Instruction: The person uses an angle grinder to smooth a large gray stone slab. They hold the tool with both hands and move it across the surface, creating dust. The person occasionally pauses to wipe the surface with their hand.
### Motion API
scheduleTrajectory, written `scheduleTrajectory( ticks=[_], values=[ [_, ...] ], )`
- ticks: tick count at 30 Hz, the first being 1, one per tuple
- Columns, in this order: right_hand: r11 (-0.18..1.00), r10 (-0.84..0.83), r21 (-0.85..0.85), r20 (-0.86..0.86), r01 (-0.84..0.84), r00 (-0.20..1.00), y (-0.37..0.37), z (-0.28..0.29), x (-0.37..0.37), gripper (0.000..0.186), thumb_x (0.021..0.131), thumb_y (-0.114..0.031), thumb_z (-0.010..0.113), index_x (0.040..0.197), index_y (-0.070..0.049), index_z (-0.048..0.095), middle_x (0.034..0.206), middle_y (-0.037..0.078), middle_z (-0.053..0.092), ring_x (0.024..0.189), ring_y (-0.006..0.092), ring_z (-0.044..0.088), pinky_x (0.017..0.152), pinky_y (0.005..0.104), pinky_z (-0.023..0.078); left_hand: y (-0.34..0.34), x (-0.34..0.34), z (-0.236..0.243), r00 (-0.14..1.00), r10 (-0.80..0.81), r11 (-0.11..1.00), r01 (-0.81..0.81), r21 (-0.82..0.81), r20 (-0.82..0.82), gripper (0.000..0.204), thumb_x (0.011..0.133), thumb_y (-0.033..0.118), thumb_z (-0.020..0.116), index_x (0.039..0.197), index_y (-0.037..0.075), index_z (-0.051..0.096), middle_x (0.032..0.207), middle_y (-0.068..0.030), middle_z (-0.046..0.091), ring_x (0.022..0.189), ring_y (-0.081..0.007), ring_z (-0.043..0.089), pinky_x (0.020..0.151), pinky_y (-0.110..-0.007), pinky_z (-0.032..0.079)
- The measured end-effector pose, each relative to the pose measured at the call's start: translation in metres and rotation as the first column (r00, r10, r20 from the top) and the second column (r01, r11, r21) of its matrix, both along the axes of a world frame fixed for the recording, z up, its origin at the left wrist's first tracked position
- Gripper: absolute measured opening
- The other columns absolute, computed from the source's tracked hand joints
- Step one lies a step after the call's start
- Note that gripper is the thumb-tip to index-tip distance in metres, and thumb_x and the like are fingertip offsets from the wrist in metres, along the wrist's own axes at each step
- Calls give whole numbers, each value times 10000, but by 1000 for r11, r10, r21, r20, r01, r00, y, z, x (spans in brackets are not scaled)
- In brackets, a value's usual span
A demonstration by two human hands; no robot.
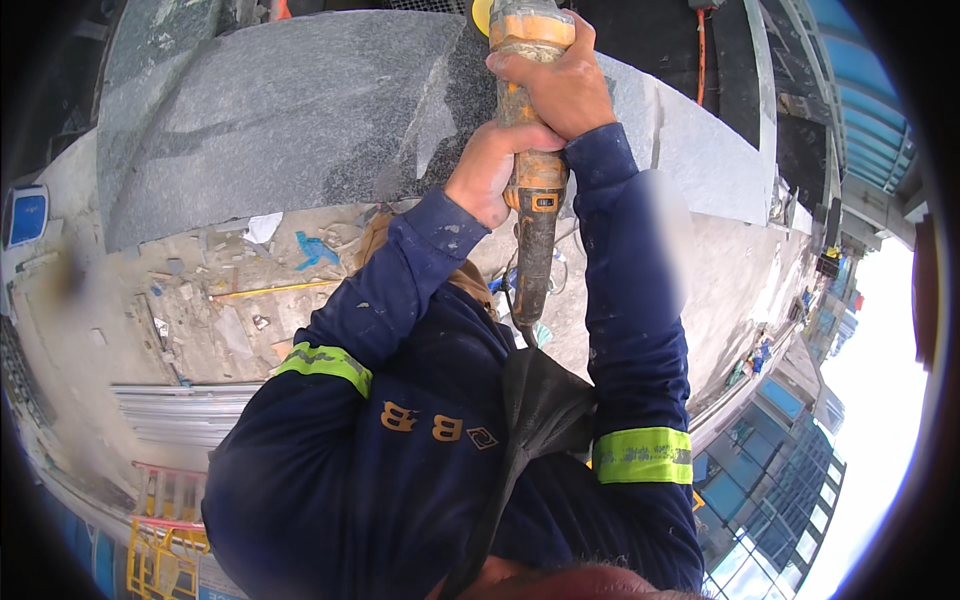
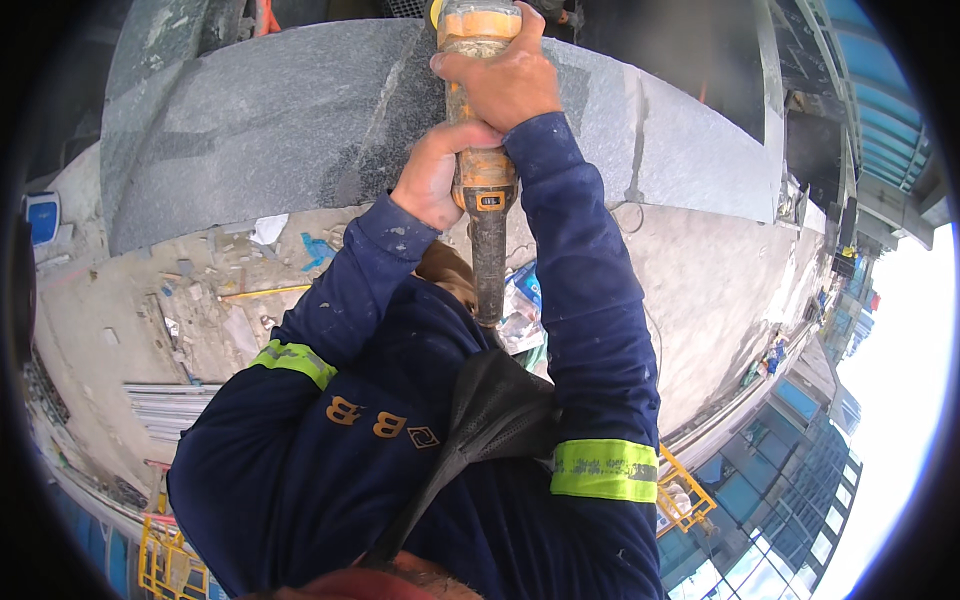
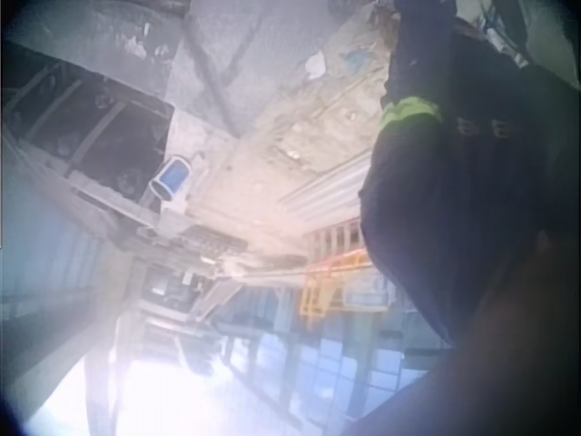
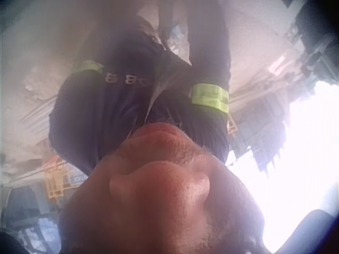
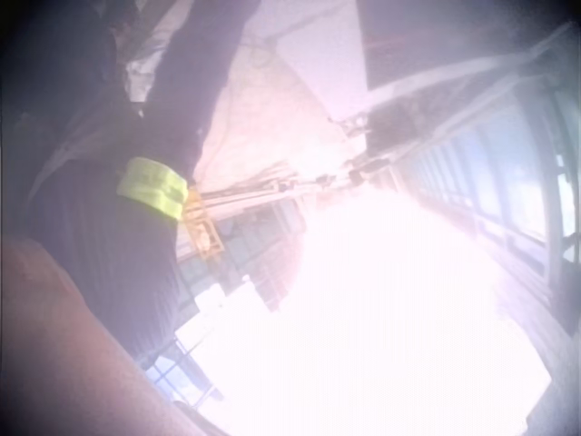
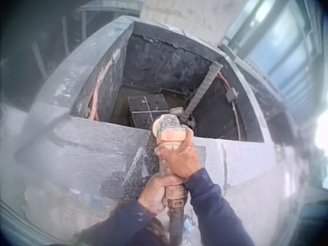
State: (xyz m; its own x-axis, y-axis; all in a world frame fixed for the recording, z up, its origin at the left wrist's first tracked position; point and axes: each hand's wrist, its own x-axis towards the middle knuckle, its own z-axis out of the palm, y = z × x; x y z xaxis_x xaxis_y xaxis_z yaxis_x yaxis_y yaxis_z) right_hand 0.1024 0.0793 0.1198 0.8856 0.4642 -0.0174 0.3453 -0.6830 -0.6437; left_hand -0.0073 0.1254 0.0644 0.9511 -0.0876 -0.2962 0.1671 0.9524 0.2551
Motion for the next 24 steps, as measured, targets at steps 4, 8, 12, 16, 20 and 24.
scheduleTrajectory(
  ticks=[4,8,12,16,20,24],
  values=[
    [995,-75,-71,-31,72,997,-17,11,5,1031,675,-383,845,1409,75,283,1138,269,630,1033,355,660,903,382,525,-13,11,5,997,-76,997,76,-5,-20,239,850,136,626,1027,-24,637,899,-100,677,768,-209,678,710,-344,565],
    [997,-75,-5,-51,75,996,-23,12,8,1056,657,-403,854,1410,70,285,1143,275,626,1038,374,661,905,385,525,-15,12,10,997,-81,996,82,21,-2,237,848,138,633,1022,-23,636,885,-98,674,758,-204,677,696,-341,564],
    [998,-51,-35,-55,49,997,-11,6,6,1071,660,-420,859,1419,73,286,1152,275,622,1040,359,662,899,382,531,-2,4,11,999,-50,999,50,20,7,277,845,143,643,1067,-20,614,893,-102,670,746,-209,679,666,-341,571],
    [995,-30,88,-150,43,988,-10,11,7,1066,690,-428,856,1428,87,285,1169,252,619,1045,307,655,902,361,529,-1,5,13,999,-40,999,40,34,5,276,836,134,654,1064,-16,611,890,-95,664,739,-205,676,662,-339,568],
    [978,-36,187,-290,94,956,-12,12,9,1101,665,-391,865,1456,67,252,1183,272,611,1046,341,655,910,378,533,-5,6,15,1000,-21,997,23,79,-22,278,827,126,663,1057,-21,610,879,-96,658,722,-204,673,654,-339,565],
    [996,-31,76,-163,44,986,-9,11,8,1005,705,-342,855,1427,75,294,1162,224,625,1035,271,653,887,338,531,-1,3,17,1000,4,999,-2,55,-31,263,824,120,668,1040,-21,617,869,-98,656,701,-197,667,639,-336,557]
  ],
)
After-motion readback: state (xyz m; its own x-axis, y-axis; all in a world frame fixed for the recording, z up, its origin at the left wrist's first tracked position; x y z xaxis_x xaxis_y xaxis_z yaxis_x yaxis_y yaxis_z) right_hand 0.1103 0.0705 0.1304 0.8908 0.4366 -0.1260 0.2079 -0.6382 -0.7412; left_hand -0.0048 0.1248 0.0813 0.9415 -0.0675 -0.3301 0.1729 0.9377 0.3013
